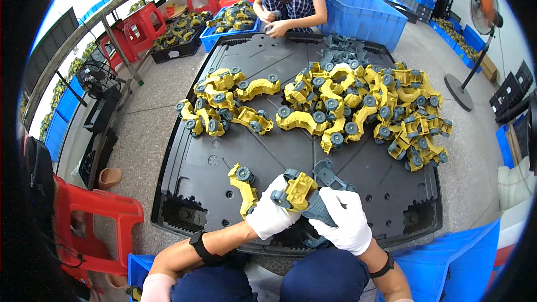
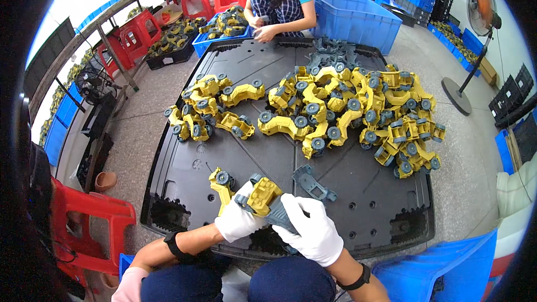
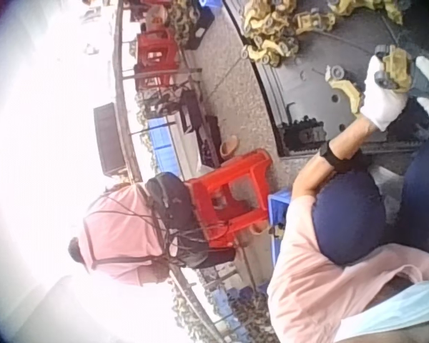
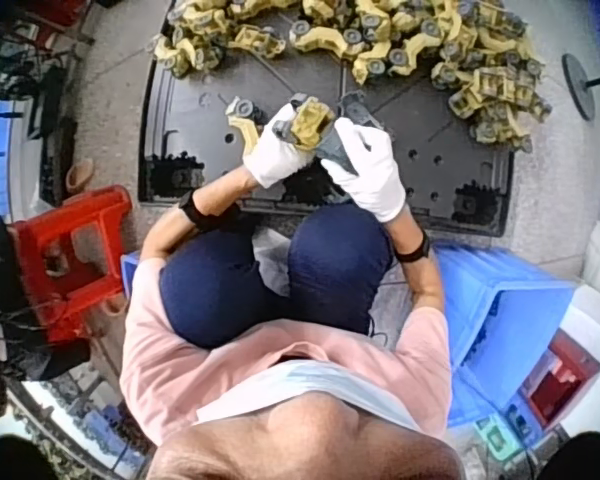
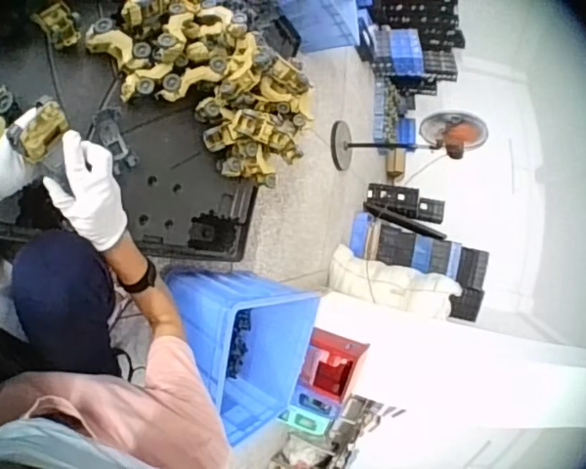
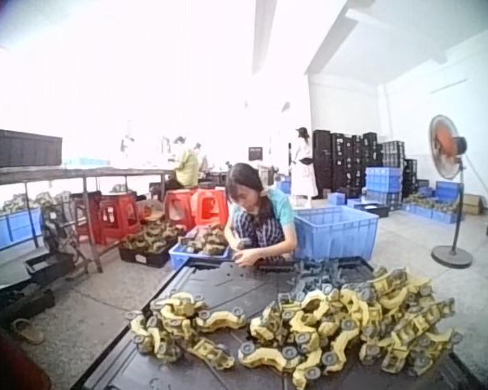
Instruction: The person sits cross-legged on the floor and assembles yellow and grey plastic components by hand. They repeatedly pick up parts from a large pile on a black tray, snap them together, and place the finished units into a blue bin.
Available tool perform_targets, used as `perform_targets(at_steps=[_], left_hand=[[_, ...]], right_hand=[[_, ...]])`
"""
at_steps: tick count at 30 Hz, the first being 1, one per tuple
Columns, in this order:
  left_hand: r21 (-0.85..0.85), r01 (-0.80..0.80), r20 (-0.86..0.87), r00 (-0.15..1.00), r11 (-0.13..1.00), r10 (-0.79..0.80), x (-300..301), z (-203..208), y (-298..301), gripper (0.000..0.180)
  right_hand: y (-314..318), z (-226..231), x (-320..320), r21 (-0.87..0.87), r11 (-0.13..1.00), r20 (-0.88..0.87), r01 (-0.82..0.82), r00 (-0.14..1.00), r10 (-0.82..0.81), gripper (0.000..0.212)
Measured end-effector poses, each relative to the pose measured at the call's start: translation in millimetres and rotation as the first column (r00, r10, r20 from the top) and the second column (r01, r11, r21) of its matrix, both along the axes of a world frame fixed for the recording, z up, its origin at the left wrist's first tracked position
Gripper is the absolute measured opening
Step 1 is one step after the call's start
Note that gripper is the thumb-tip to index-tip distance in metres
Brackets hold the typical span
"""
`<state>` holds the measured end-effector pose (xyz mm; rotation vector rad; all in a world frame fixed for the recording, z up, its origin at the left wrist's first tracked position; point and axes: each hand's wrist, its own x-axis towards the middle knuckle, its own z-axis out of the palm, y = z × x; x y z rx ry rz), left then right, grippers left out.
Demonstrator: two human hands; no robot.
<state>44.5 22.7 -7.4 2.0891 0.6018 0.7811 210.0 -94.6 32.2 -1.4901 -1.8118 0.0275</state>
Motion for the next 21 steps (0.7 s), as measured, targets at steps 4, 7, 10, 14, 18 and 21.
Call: perform_targets(at_steps=[4,7,10,14,18,21], left_hand=[[0.145,0.027,-0.010,1.000,0.989,-0.026,-1.8,-5.1,-3.7,0.028],[-0.049,-0.011,0.045,0.999,0.999,0.013,1.3,3.4,-11.0,0.028],[-0.025,0.008,-0.013,1.000,1.000,-0.008,1.9,10.2,-13.2,0.027],[0.228,0.134,-0.039,0.991,0.964,-0.128,-3.0,4.9,-11.2,0.031],[0.190,0.150,-0.019,0.989,0.970,-0.149,-1.9,1.4,-18.6,0.042],[-0.450,0.275,0.131,0.961,0.850,-0.242,-2.3,28.8,-20.3,0.057]], right_hand=[[-0.9,-9.7,-1.0,0.025,0.998,-0.026,-0.056,0.998,0.056,0.062],[-0.6,-9.8,-0.2,0.076,0.995,0.017,-0.064,0.998,0.063,0.061],[-3.7,-11.5,3.8,0.098,0.992,0.067,-0.076,0.995,0.070,0.061],[-6.7,-17.2,3.4,0.118,0.989,0.066,-0.093,0.994,0.086,0.063],[-3.4,-20.9,3.5,0.184,0.979,0.014,-0.087,0.996,0.086,0.065],[-2.5,-18.9,0.5,0.169,0.983,-0.064,-0.072,0.994,0.084,0.065]])
